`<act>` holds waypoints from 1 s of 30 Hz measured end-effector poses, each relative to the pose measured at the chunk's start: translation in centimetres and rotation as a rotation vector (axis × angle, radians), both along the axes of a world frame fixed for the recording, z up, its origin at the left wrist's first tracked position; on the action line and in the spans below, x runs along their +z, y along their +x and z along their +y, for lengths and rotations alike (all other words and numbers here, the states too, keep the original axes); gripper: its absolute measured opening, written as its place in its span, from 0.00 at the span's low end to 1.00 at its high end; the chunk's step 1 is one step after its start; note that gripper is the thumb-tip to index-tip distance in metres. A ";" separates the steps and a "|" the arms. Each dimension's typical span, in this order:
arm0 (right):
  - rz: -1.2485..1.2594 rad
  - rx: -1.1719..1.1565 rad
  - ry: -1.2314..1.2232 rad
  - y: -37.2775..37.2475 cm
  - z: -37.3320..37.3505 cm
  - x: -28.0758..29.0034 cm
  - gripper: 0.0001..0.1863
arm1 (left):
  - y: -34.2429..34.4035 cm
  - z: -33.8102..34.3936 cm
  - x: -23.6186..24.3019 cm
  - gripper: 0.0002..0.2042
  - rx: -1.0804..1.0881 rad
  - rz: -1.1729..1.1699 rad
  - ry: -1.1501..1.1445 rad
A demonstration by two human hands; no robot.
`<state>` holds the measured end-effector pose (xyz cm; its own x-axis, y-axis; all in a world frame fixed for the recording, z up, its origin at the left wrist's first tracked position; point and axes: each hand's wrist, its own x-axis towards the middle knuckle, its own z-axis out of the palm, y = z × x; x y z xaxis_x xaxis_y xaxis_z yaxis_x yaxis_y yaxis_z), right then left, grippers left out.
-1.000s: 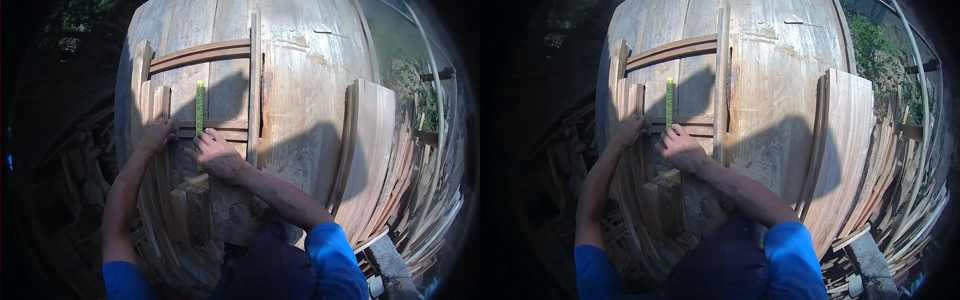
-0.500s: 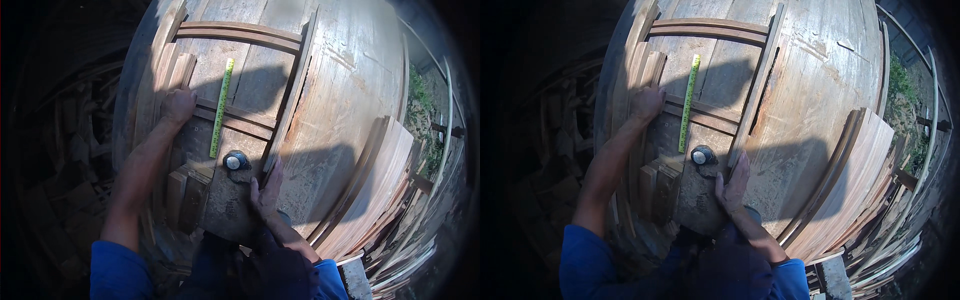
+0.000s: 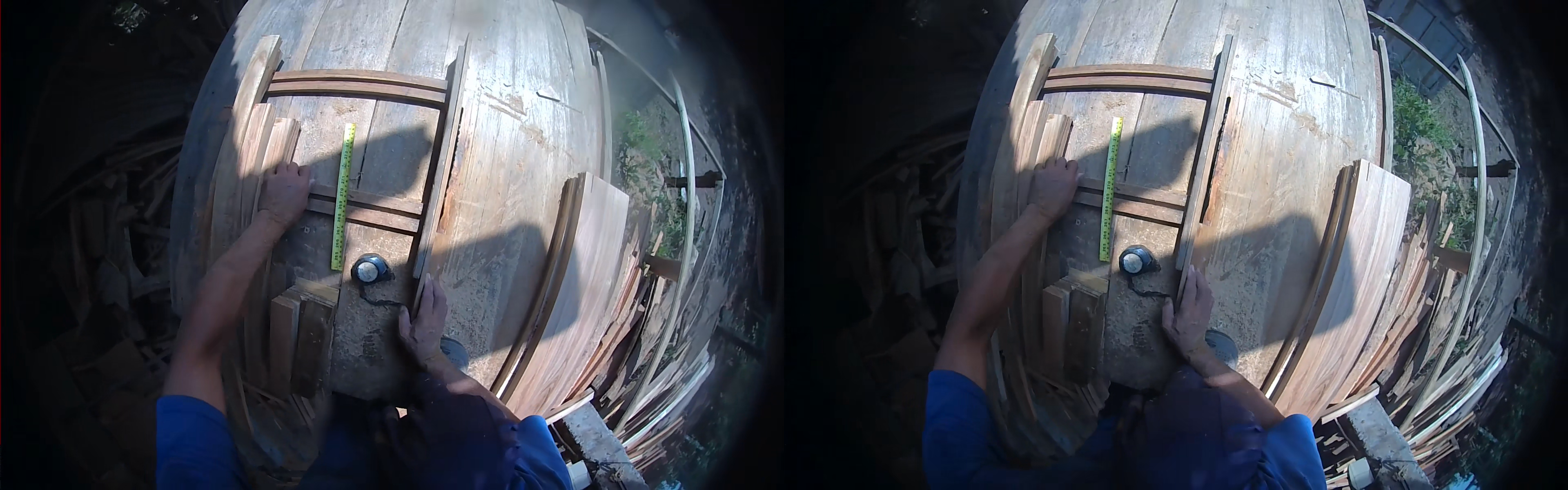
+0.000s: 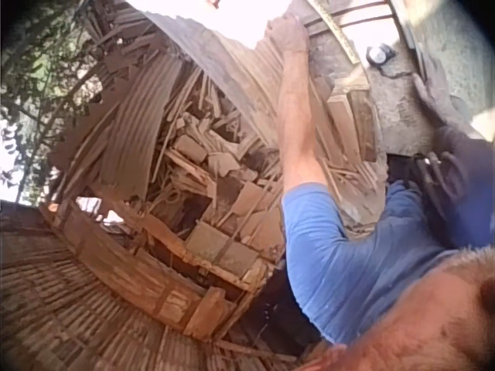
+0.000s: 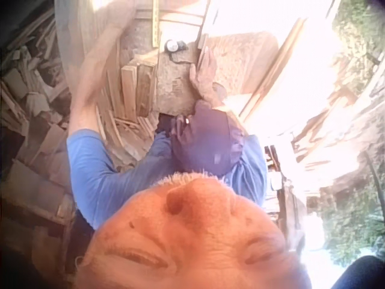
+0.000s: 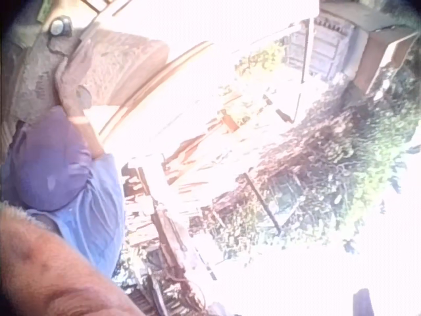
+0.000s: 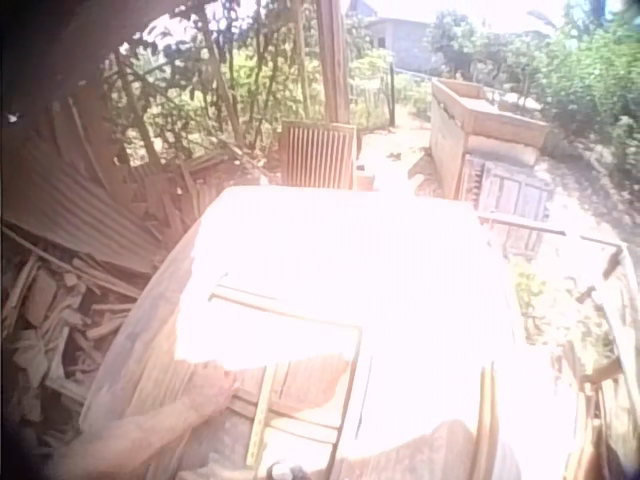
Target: The person measures a wooden piece with a tape measure, then uses a hammer to drive a nail into a smaller wooden component, and finally joins two wooden pieces together by hand.
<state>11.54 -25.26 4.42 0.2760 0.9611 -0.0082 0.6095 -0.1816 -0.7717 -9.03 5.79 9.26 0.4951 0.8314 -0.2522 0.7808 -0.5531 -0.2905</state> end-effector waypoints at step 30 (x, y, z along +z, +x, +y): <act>-0.113 0.034 -0.118 0.1 -0.9 -1.2 0.47 | 14.1 -8.9 -3.8 0.15 -0.322 -0.324 -0.157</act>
